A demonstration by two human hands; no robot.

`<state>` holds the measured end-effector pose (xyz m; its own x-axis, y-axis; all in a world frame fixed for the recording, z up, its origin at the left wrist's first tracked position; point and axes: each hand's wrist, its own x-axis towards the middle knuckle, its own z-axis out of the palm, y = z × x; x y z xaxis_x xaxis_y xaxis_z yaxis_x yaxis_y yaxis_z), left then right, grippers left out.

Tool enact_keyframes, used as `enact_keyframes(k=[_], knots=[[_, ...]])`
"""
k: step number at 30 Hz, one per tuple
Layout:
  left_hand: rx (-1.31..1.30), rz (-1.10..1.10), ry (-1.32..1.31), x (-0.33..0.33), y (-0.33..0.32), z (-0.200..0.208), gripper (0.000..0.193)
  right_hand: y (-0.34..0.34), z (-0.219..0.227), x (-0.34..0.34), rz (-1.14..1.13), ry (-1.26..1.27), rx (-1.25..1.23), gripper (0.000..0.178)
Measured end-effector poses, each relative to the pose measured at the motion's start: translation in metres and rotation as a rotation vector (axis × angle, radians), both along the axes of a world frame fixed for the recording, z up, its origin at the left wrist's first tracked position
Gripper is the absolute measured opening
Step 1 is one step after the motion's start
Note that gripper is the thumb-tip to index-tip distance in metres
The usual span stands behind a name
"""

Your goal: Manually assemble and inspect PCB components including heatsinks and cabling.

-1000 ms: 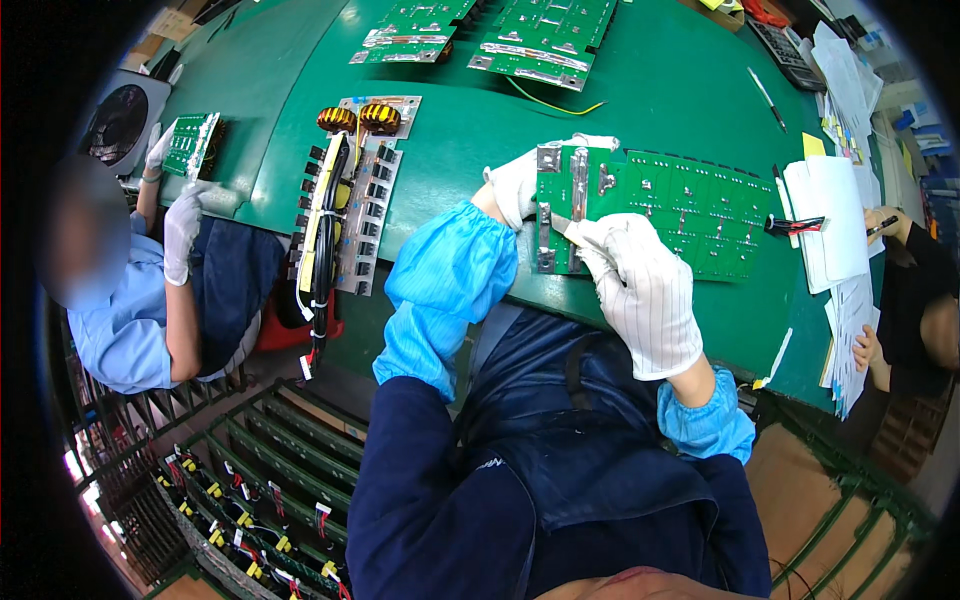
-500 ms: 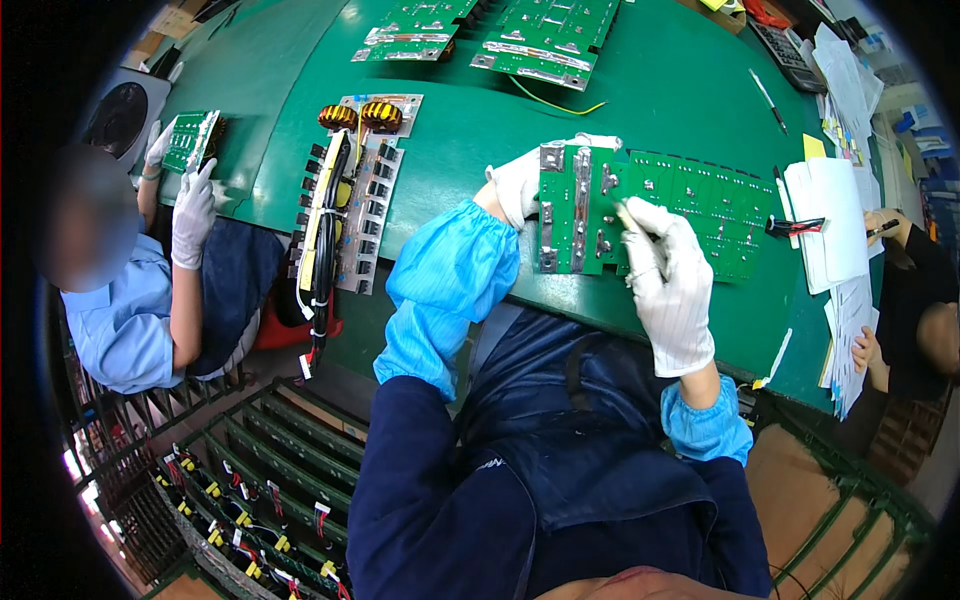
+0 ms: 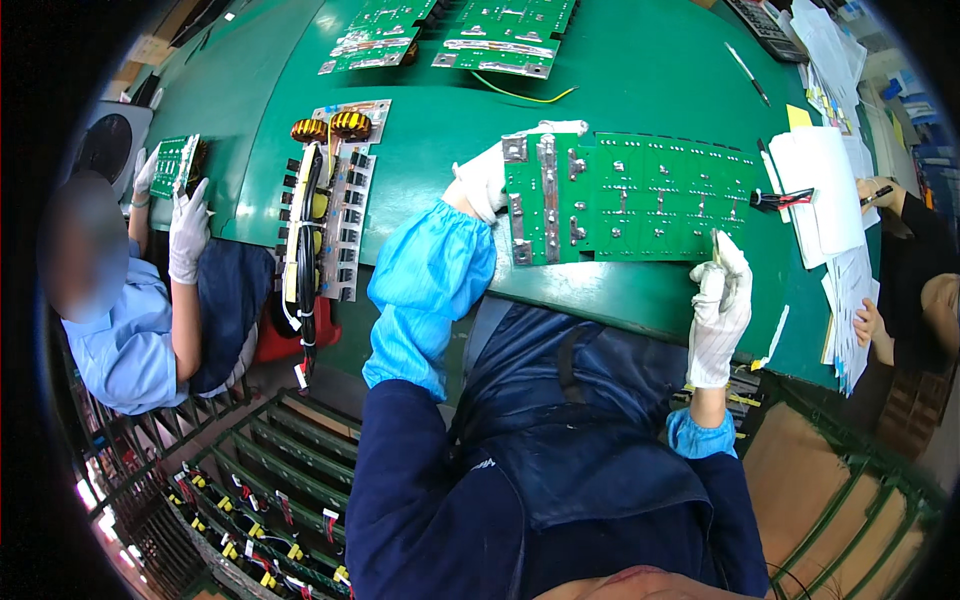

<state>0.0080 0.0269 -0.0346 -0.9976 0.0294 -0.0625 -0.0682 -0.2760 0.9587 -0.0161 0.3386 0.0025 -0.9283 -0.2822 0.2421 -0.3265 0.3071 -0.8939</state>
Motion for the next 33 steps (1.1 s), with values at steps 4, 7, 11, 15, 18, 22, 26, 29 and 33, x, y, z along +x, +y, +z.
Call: enact_keyframes(k=[4, 7, 11, 15, 18, 22, 26, 29, 33], knots=[[-0.023, 0.015, 0.012, -0.002, -0.001, -0.006, 0.045, 0.018, -0.008, -0.008, -0.042, 0.007, 0.034, 0.044], [-0.043, 0.025, 0.022, -0.003, -0.003, -0.012, 0.044, 0.029, -0.008, -0.012, -0.163, -0.032, 0.036, 0.045], [-0.062, 0.041, 0.038, -0.001, -0.005, -0.019, 0.044, 0.037, 0.013, -0.014, -0.230, -0.142, -0.090, 0.047], [-0.495, 0.155, 0.032, 0.001, -0.013, -0.031, 0.042, 0.073, 0.000, -0.022, -0.267, -0.106, -0.059, 0.053], [-0.516, 0.147, 0.036, -0.007, -0.008, -0.037, 0.042, 0.095, -0.011, -0.024, -0.228, -0.196, -0.150, 0.061], [-0.571, 0.150, 0.037, -0.092, -0.044, -0.052, 0.042, 0.074, 0.005, -0.020, -0.270, -0.310, -0.173, 0.069], [-0.637, 0.163, 0.031, -0.091, -0.049, -0.046, 0.041, 0.066, 0.007, -0.017, -0.159, -0.331, -0.058, 0.052], [-0.669, 0.147, 0.040, -0.069, -0.029, -0.047, 0.041, 0.050, 0.009, -0.009, -0.055, -0.379, -0.074, 0.022], [-0.747, 0.180, 0.016, -0.085, -0.056, -0.038, 0.041, 0.011, 0.011, -0.007, 0.049, 0.068, 0.191, 0.031]])
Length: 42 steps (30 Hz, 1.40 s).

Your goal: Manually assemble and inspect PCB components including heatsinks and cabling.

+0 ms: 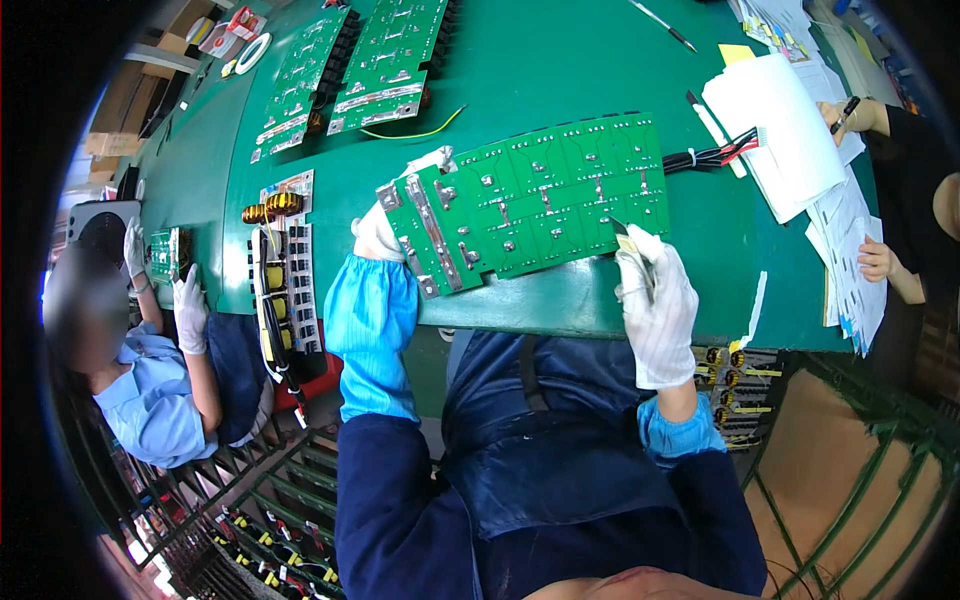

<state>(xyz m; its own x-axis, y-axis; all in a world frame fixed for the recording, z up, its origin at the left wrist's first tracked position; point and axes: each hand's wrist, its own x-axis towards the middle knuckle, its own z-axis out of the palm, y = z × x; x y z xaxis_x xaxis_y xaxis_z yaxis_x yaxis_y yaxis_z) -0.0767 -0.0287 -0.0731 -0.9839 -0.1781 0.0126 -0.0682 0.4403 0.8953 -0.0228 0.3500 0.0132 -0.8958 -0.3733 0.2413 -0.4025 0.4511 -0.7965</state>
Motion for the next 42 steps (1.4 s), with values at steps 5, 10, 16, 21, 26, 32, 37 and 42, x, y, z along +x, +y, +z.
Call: enact_keyframes(k=[5, 10, 16, 21, 26, 32, 37, 42], knots=[[-0.025, -0.023, 0.008, 0.084, 0.061, 0.009, 0.041, -0.003, -0.002, -0.015, 0.015, 0.325, 0.167, 0.035], [-0.068, 0.039, 0.020, 0.051, 0.039, 0.006, 0.041, -0.009, -0.001, -0.013, 0.046, 0.351, 0.242, 0.034], [-0.120, 0.080, 0.037, 0.011, 0.025, 0.005, 0.040, -0.010, 0.002, -0.012, 0.049, 0.342, 0.307, 0.031], [-0.168, 0.108, 0.055, 0.056, 0.038, 0.004, 0.040, -0.008, 0.002, -0.015, 0.047, 0.335, 0.300, 0.030], [-0.212, 0.119, 0.066, 0.093, 0.061, 0.013, 0.040, 0.005, 0.010, -0.034, 0.227, 0.193, 0.181, 0.029], [-0.278, 0.157, 0.069, 0.021, 0.027, 0.000, 0.040, 0.004, 0.013, -0.032, 0.213, 0.153, 0.131, 0.029], [-0.341, 0.195, 0.064, 0.030, 0.027, 0.006, 0.040, -0.005, 0.018, -0.020, 0.138, 0.227, 0.169, 0.030], [-0.386, 0.203, 0.062, 0.030, 0.029, 0.006, 0.039, -0.005, 0.012, -0.022, 0.099, 0.335, 0.248, 0.023]])
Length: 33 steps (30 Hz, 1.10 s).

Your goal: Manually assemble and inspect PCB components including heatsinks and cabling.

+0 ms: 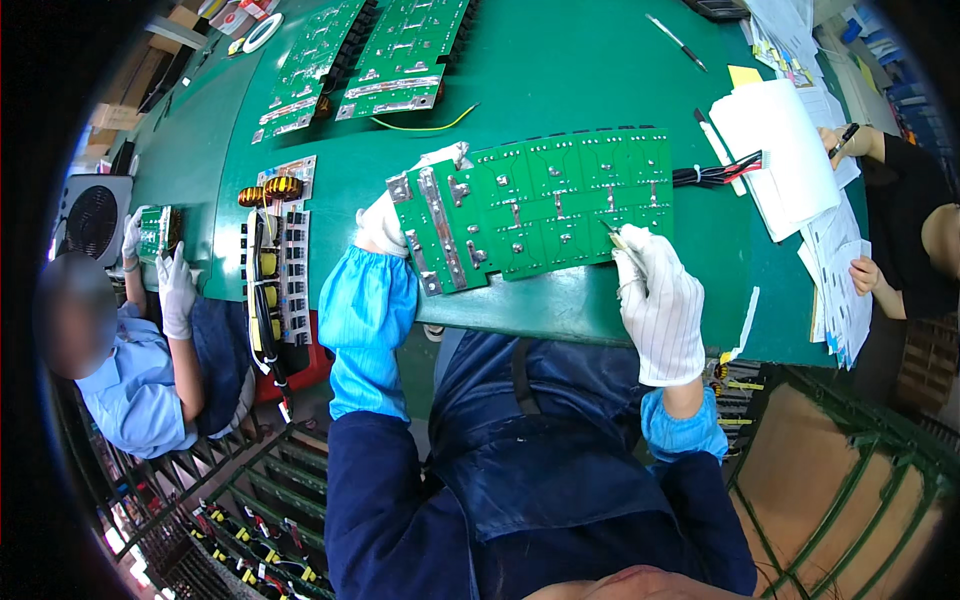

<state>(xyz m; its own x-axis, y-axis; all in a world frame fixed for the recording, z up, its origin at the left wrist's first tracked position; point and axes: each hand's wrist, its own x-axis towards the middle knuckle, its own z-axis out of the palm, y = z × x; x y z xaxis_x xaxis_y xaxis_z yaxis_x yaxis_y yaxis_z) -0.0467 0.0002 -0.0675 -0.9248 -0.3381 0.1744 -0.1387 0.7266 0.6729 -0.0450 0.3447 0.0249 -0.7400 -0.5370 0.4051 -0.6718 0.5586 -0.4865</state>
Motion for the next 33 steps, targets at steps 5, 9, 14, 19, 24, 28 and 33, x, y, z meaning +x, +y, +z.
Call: enact_keyframes(k=[5, 9, 14, 19, 24, 28, 33], knots=[[-0.050, 0.023, -0.003, 0.042, 0.019, 0.004, 0.039, 0.000, 0.002, 0.000, 0.010, -0.084, 0.060, 0.019], [-0.086, 0.046, 0.005, 0.034, 0.015, 0.005, 0.039, 0.000, 0.001, -0.001, -0.016, -0.056, -0.016, 0.019], [-0.140, 0.078, -0.002, 0.008, 0.004, 0.001, 0.039, -0.004, -0.001, -0.004, 0.014, -0.043, 0.006, 0.018], [-0.193, 0.098, 0.004, 0.016, 0.010, 0.003, 0.039, 0.003, -0.001, -0.009, 0.079, -0.053, 0.022, 0.019], [-0.232, 0.070, 0.030, 0.085, 0.052, 0.013, 0.039, 0.025, -0.001, -0.012, 0.080, -0.302, -0.175, 0.022], [-0.285, 0.090, 0.030, 0.064, 0.029, 0.015, 0.038, 0.035, 0.012, 0.016, 0.010, -0.501, -0.124, 0.023], [-0.288, 0.010, 0.044, 0.061, 0.018, 0.015, 0.038, 0.088, 0.001, 0.038, -0.296, -0.295, -0.109, 0.036]])
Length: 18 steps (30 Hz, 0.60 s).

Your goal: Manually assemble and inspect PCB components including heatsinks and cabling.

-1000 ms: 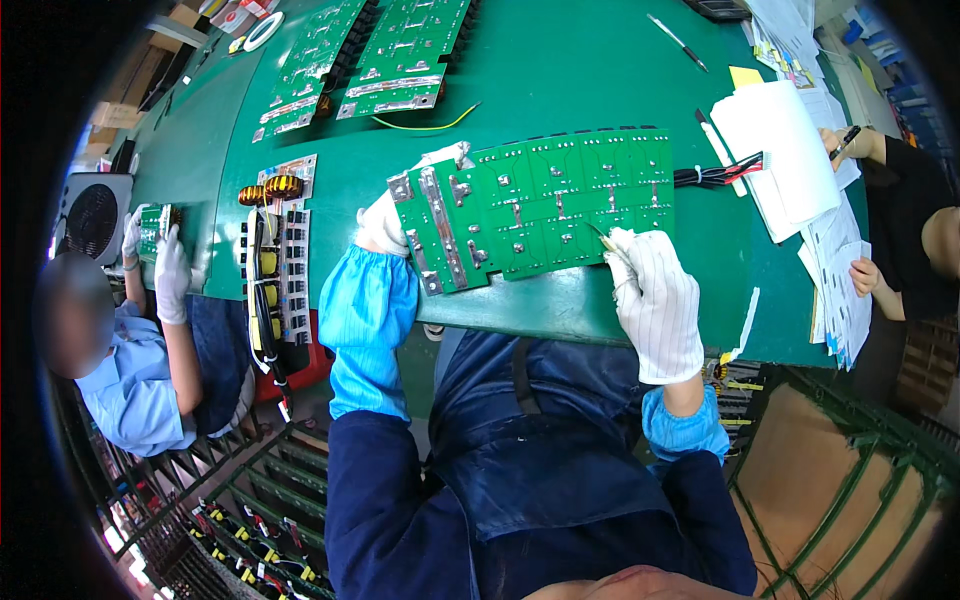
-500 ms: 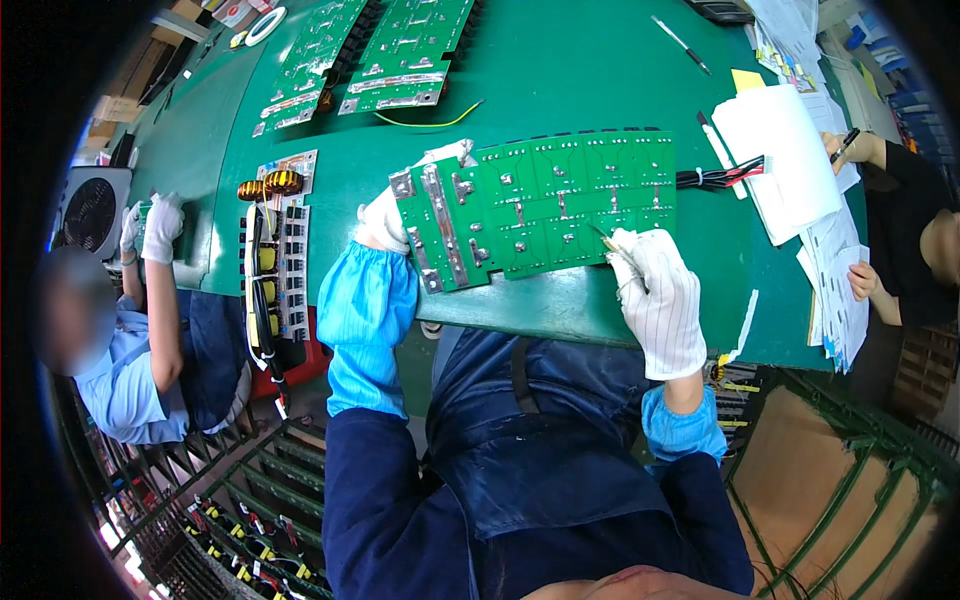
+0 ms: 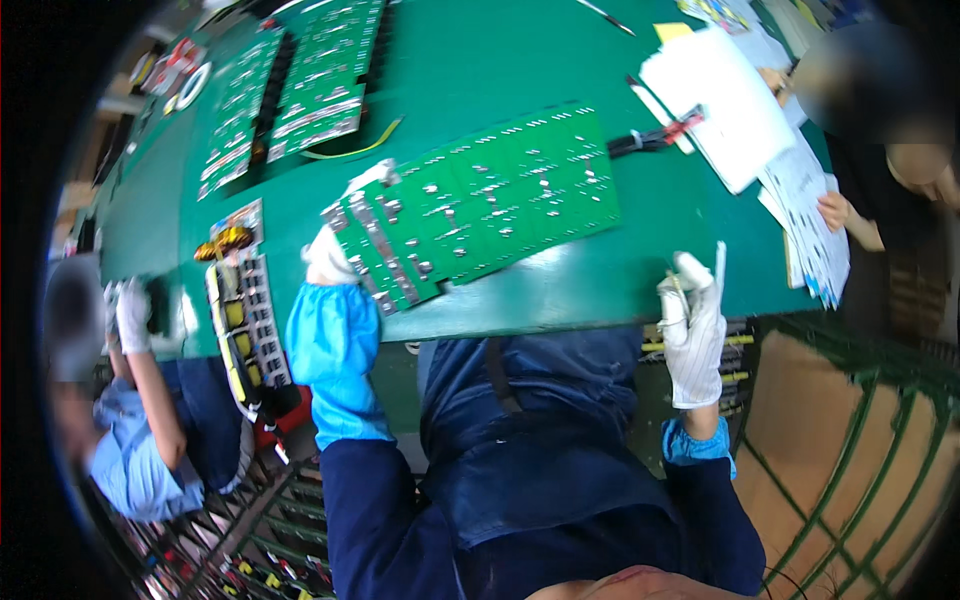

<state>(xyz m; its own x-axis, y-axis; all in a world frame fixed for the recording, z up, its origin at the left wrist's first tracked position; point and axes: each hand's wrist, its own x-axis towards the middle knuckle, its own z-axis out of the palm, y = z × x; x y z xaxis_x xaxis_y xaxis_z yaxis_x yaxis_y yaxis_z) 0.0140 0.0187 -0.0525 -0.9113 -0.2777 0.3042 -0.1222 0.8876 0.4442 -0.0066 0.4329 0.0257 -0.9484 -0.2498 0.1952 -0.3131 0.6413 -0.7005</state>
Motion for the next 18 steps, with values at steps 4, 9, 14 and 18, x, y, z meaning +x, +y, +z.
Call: enact_keyframes(k=[4, 9, 14, 18], knots=[[0.045, -0.131, 0.025, 0.070, 0.052, 0.015, 0.038, 0.073, -0.008, 0.013, -0.256, 0.189, 0.313, 0.032], [0.021, -0.173, 0.042, 0.089, 0.060, 0.016, 0.038, 0.103, -0.016, 0.035, -0.289, 0.215, 0.512, 0.033], [-0.032, -0.181, 0.050, 0.068, 0.056, 0.013, 0.038, 0.105, -0.033, 0.046, -0.265, 0.205, 0.582, 0.027], [-0.077, -0.166, 0.060, 0.077, 0.054, 0.015, 0.038, 0.101, -0.030, 0.054, -0.296, 0.172, 0.719, 0.021]])
